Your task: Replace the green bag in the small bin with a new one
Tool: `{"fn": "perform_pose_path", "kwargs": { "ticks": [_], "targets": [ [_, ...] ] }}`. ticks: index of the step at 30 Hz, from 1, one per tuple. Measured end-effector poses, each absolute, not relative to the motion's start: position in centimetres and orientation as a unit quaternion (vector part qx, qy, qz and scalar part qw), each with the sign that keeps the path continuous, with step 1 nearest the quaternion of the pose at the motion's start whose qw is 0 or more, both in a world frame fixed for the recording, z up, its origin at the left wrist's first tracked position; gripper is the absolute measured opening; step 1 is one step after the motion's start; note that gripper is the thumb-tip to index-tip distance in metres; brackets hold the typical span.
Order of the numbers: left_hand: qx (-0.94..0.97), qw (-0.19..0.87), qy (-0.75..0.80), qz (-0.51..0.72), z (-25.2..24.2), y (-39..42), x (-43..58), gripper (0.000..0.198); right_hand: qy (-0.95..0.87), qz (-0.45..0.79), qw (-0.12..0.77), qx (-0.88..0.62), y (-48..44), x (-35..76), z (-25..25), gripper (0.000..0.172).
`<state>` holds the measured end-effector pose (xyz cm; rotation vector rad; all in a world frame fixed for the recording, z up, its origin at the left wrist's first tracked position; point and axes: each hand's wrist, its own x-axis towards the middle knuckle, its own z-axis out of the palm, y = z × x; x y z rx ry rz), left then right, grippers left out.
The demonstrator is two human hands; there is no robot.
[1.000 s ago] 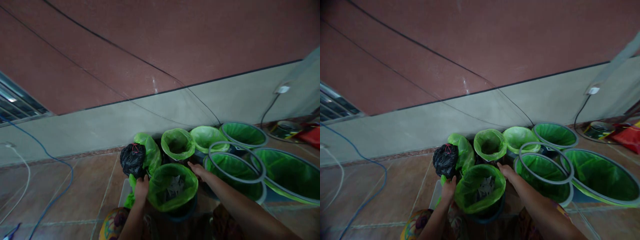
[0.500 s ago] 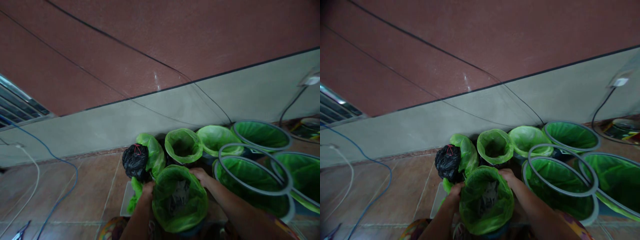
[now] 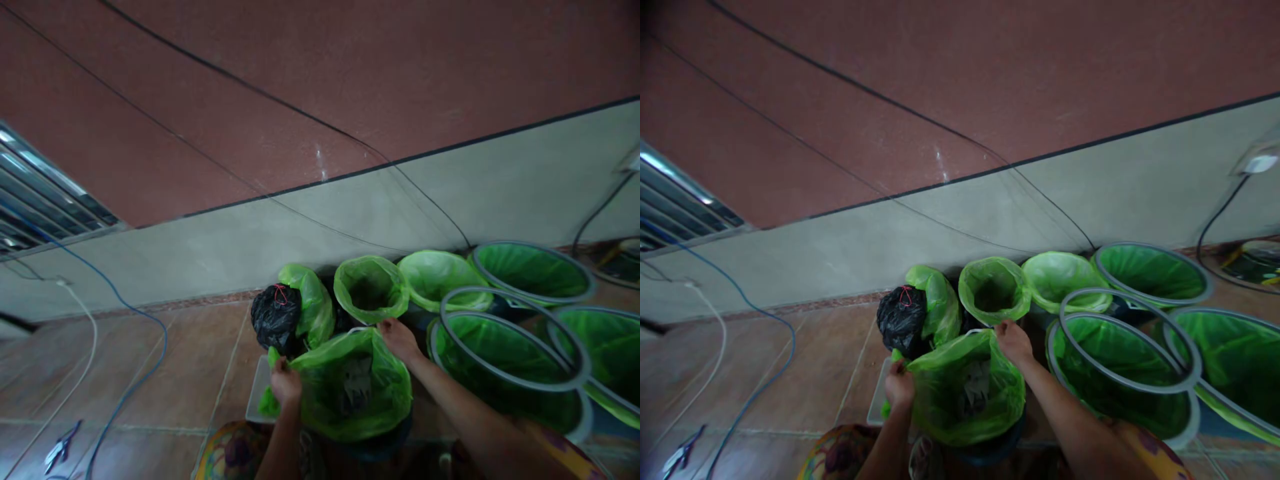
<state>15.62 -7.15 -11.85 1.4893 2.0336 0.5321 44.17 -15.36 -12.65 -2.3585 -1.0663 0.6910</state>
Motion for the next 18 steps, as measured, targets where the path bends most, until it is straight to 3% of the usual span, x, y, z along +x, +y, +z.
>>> {"fn": "perform_pose_path", "kwargs": {
  "ticks": [3,8,15,18],
  "targets": [
    [0.578,0.292,0.745,0.162,-11.7,-7.1,16.4,0.055,-0.42,0.273,0.249,-0.829,-15.6,43.9,-13.0,0.047],
    [0.606,0.294,0.73,0.113,-10.5,-6.6,17.1,0.03,-0.513,0.244,0.172,-0.805,-15.9,43.5,-12.2,0.022],
    [0.606,0.243,0.744,0.142,-9.3,-6.9,16.1,0.037,-0.498,0.245,0.167,-0.815,-17.2,45.5,-10.8,0.027],
    [0.597,0.265,0.741,0.154,-9.7,-7.8,15.8,0.046,-0.507,0.261,0.182,-0.801,-17.5,45.3,-11.2,0.046]
  ]
}}
